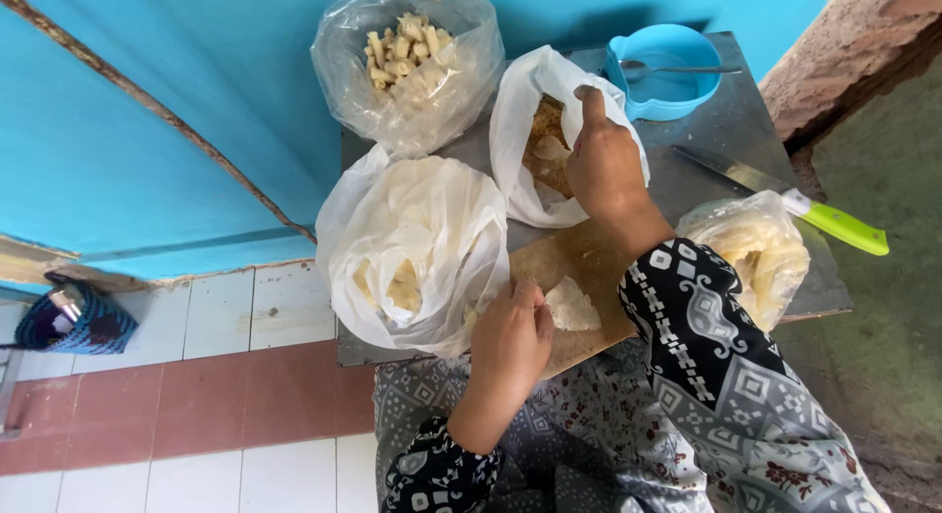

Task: The person sits on the floor with a cutting board on their lap, spooning filling from a plastic bag onto thin pastry wrappers, folding and rolling the wrappers around the filling, and placing the finished rolls into a plastic bag. They repeat this wrapping cycle for multiple wrappers, occasionally repositioning the board and wrappers.

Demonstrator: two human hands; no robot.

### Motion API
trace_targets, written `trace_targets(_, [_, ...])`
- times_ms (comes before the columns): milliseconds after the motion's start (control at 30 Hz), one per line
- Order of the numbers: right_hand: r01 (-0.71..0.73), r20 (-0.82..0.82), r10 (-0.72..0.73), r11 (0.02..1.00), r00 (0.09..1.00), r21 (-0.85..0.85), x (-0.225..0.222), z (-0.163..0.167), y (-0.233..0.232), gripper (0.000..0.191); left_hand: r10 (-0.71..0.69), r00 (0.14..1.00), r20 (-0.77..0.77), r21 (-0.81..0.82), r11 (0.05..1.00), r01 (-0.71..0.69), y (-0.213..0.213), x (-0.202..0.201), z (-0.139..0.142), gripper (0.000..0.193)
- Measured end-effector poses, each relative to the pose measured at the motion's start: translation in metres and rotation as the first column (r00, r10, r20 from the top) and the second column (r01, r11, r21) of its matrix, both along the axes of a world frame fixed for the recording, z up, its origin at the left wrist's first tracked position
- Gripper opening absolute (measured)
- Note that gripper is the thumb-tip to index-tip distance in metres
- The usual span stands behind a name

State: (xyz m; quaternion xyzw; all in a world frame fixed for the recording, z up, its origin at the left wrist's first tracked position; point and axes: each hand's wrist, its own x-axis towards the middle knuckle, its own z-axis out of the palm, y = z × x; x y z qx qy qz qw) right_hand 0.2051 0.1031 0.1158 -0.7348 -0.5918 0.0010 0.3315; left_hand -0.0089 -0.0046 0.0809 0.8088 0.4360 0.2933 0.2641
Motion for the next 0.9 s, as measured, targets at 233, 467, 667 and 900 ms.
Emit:
trace_targets(233, [-0.099, -0.074, 0.105, 0.992, 0.992, 0.075, -0.007, 0.000, -0.001, 0.062, 0.000, 0.970, 0.244, -0.401, 0.910, 0.101, 0.012, -0.012, -0.007, 0.019])
trace_targets(467, [0.028, -0.276, 0.018, 0.986, 0.961, 0.163, 0.010, -0.001, -0.040, 0.060, -0.066, 0.925, 0.373, -0.511, 0.818, 0.265, 0.024, -0.026, -0.007, 0.024])
trace_targets(667, [0.034, -0.368, 0.039, 0.981, 0.929, 0.189, 0.014, 0.002, -0.084, 0.060, 0.023, 0.964, 0.265, -0.480, 0.870, 0.111, 0.018, -0.019, -0.012, 0.020])
trace_targets(900, [-0.069, -0.623, 0.142, 0.988, 0.770, 0.140, -0.006, 0.012, -0.184, 0.062, 0.081, 0.937, 0.339, -0.330, 0.943, 0.038, 0.005, -0.009, -0.024, 0.019])
